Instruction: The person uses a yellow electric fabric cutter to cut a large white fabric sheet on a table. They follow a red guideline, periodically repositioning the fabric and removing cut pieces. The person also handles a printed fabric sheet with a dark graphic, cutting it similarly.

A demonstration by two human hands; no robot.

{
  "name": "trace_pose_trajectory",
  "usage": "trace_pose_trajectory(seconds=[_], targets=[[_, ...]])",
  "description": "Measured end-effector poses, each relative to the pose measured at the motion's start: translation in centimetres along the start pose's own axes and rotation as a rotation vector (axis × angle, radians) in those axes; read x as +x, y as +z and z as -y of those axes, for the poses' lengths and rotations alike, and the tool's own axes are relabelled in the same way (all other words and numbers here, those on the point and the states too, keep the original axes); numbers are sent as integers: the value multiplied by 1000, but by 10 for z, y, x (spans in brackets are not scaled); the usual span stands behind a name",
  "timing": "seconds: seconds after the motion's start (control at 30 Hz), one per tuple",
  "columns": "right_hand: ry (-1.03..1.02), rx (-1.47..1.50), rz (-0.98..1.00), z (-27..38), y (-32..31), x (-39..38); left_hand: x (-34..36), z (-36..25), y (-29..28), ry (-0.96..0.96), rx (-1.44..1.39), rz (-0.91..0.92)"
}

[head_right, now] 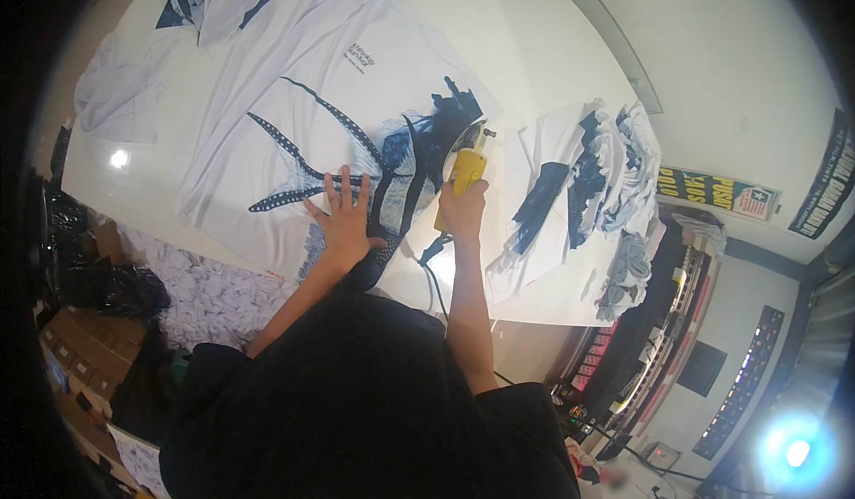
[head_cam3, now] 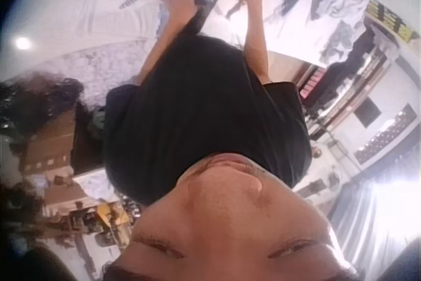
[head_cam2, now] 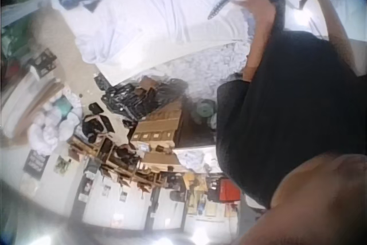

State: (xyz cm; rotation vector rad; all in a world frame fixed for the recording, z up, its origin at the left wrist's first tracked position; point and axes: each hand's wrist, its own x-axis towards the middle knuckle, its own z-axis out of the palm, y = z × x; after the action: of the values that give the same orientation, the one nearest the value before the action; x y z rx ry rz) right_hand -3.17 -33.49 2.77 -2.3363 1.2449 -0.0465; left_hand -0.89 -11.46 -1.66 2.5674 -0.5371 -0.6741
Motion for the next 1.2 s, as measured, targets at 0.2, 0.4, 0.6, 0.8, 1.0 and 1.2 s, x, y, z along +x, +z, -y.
trace_pose_trajectory(seconds=[0.2,0.4,0.6,0.8,1.0,1.2], targets=[[30,-21,-46,4,5,20,2,4,8,16,13,-10],[60,20,-52,10,5,37,3,5,5,18,-3,17],[71,40,-58,17,3,58,3,6,7,9,-54,27],[1,25,-93,9,2,116,4,7,13,14,-67,-16],[19,25,-65,-65,-34,224,-9,46,-1,98,34,-89],[-15,279,154,-60,-58,93,-47,132,-68,-149,326,-12]])
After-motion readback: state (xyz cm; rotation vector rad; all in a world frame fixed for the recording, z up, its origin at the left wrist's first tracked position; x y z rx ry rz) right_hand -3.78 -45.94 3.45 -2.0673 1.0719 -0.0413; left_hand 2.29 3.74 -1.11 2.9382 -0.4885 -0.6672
